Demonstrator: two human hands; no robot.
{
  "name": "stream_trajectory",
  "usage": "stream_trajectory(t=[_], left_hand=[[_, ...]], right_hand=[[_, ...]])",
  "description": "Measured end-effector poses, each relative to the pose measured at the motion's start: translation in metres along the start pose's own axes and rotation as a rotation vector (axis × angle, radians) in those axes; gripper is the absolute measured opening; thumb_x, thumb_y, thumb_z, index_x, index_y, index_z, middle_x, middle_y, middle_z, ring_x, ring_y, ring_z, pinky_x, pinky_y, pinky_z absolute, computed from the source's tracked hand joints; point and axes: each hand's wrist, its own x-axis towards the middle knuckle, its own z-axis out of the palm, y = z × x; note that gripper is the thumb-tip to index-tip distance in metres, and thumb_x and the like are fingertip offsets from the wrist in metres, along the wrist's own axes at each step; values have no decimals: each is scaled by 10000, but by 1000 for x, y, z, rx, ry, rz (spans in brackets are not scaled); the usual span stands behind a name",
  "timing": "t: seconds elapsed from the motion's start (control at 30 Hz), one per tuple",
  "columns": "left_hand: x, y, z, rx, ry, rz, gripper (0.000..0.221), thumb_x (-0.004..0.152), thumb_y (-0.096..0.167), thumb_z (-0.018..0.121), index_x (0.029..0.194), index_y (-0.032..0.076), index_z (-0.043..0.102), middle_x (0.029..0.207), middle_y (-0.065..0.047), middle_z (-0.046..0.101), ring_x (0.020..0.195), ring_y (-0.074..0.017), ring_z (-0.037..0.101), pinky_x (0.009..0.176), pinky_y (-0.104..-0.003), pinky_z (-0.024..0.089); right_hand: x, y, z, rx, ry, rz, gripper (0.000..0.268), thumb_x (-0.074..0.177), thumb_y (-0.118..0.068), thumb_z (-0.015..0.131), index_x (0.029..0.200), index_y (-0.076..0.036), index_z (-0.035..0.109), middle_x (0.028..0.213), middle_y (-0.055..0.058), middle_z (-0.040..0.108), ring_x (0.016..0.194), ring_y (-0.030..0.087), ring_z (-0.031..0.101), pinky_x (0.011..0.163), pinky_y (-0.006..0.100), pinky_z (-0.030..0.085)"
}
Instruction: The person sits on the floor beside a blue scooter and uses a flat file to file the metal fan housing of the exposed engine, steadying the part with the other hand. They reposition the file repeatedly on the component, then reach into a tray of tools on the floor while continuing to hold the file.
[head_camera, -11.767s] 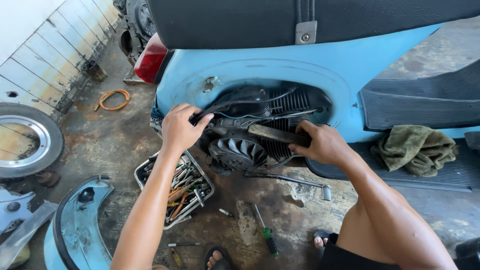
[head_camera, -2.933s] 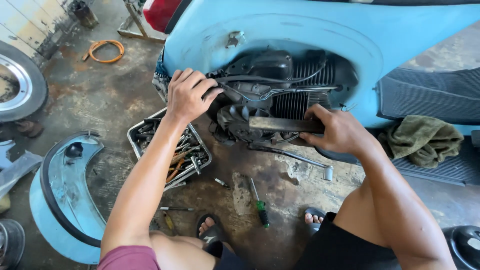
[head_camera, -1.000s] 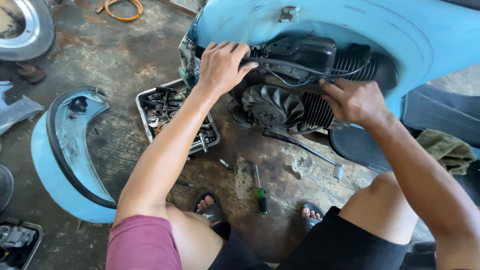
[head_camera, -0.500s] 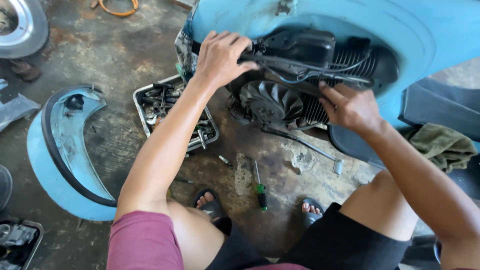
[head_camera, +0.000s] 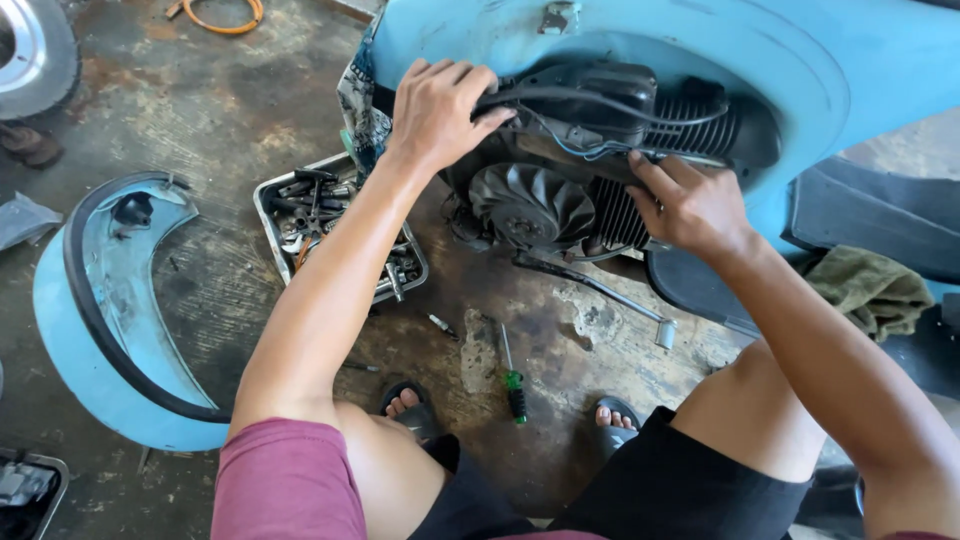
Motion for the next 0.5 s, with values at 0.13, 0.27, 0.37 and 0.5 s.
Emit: stream_trajectory(t=[0.13,0.27,0.37,0.5], left_hand=[[7,1,-9,1,17,2,334,792,380,950,909,176,713,820,58,730,740,-128,680,764,-327,481],[3,6,-11,2,26,10,338,793,372,946,914,177,698,825,54,717,753,-138,677,777,-332,477],[9,1,-12,25,31,21,331,792,390,945,891,182,707,805,57,710,729,-130,665,760,-329,472],[4,0,-8,29,19,18,320,764,389,956,887,187,741,803,63,713,712,-123,655,756,-323,465]], right_hand=[[-20,0,5,2,-75,51,326,1025,-155,746,1339,-65,743,770,-6,674,414,69,429,333,227,282],[-10,-8,0,-36,-25,71,346,956,-162,808,1285,-64,763,817,-2,668,490,131,524,410,280,370],[-12,-5,6,-52,9,56,372,967,-183,803,1321,-83,744,821,-6,630,478,128,474,403,285,336],[-39,-1,-8,-72,-2,81,372,947,-158,836,1304,-77,767,810,-4,602,498,150,489,452,302,378]])
